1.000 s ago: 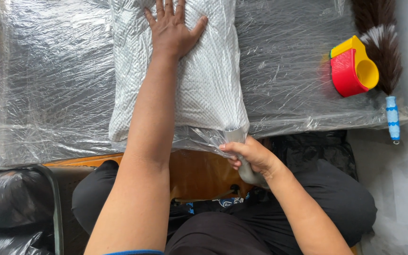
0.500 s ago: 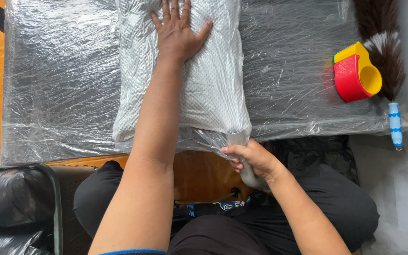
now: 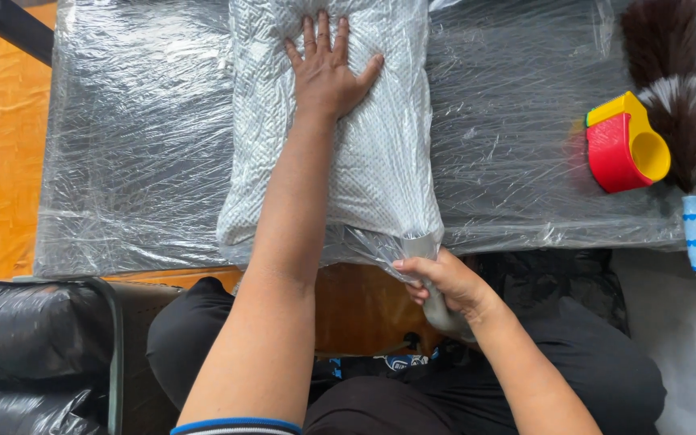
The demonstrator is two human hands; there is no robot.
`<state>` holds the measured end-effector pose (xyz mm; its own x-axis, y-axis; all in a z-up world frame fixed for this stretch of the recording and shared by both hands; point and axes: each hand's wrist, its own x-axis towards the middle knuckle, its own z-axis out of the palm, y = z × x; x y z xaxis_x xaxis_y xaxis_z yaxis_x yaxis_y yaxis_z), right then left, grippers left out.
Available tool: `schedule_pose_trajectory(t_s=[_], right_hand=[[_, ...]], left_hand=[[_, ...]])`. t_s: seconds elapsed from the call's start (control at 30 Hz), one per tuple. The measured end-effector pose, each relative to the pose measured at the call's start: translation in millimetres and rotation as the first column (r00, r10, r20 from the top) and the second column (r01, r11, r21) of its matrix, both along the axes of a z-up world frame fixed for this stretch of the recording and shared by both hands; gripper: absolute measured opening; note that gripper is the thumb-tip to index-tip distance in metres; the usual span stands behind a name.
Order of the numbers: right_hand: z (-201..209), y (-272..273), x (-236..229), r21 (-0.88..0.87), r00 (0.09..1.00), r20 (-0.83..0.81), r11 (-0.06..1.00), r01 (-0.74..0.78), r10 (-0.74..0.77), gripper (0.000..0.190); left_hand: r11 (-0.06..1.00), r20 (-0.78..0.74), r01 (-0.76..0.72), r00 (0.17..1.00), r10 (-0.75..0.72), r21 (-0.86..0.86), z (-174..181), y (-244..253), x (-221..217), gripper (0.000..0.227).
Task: Placing a pillow into a plastic bag and using a vacuum hose to extract air for compression.
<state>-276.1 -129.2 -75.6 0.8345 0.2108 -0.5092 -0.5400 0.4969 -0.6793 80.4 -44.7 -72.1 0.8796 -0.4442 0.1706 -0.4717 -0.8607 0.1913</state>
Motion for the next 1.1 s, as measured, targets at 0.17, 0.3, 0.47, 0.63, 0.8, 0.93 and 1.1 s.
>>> schedule_pose_trajectory(t_s=[0.17, 0.3, 0.47, 0.63, 0.8, 0.93, 1.1], right_hand=[[-9.9, -1.3, -2.2, 0.017, 1.000, -0.006, 1.000, 0.016, -0.016, 0.013], [-6.5, -1.0, -1.8, 0.020, 1.000, -0.011, 1.000, 0.012, -0.012, 0.015], [-3.9, -0.1, -0.8, -0.006, 1.000, -0.024, 1.000, 0.018, -0.018, 0.014], [-3.4, 1.8, -0.3, -0.016, 0.999, -0.039, 1.000, 0.026, -0.026, 0.015], [-0.8, 3.9, 1.4, -0.033, 1.000, -0.011, 0.999, 0.020, -0.021, 0.016], [-3.8, 4.4, 1.3, -0.048, 0.999, -0.041, 0.998, 0.033, -0.035, 0.014], [-3.7, 4.0, 1.4, -0.059, 0.998, -0.042, 0.998, 0.034, -0.037, 0.013]], left_hand=[[1.000, -0.042, -0.006, 0.999, 0.006, 0.020, 3.0, -0.9, -2.1, 0.097], [1.000, -0.029, -0.009, 1.000, 0.009, 0.007, 4.4, -0.9, -4.1, 0.097], [0.998, -0.088, -0.010, 0.996, 0.015, 0.064, 12.6, -0.6, -6.2, 0.098], [1.000, -0.053, -0.022, 0.998, 0.023, 0.018, 5.6, -0.4, -5.7, 0.097], [0.999, -0.073, -0.031, 0.997, 0.032, 0.019, 8.1, 0.5, -6.3, 0.096], [1.000, -0.054, -0.022, 0.998, 0.021, 0.000, 4.6, 0.4, -5.4, 0.096], [1.000, -0.048, -0.017, 0.999, 0.016, -0.011, 4.9, -0.2, -6.0, 0.097]])
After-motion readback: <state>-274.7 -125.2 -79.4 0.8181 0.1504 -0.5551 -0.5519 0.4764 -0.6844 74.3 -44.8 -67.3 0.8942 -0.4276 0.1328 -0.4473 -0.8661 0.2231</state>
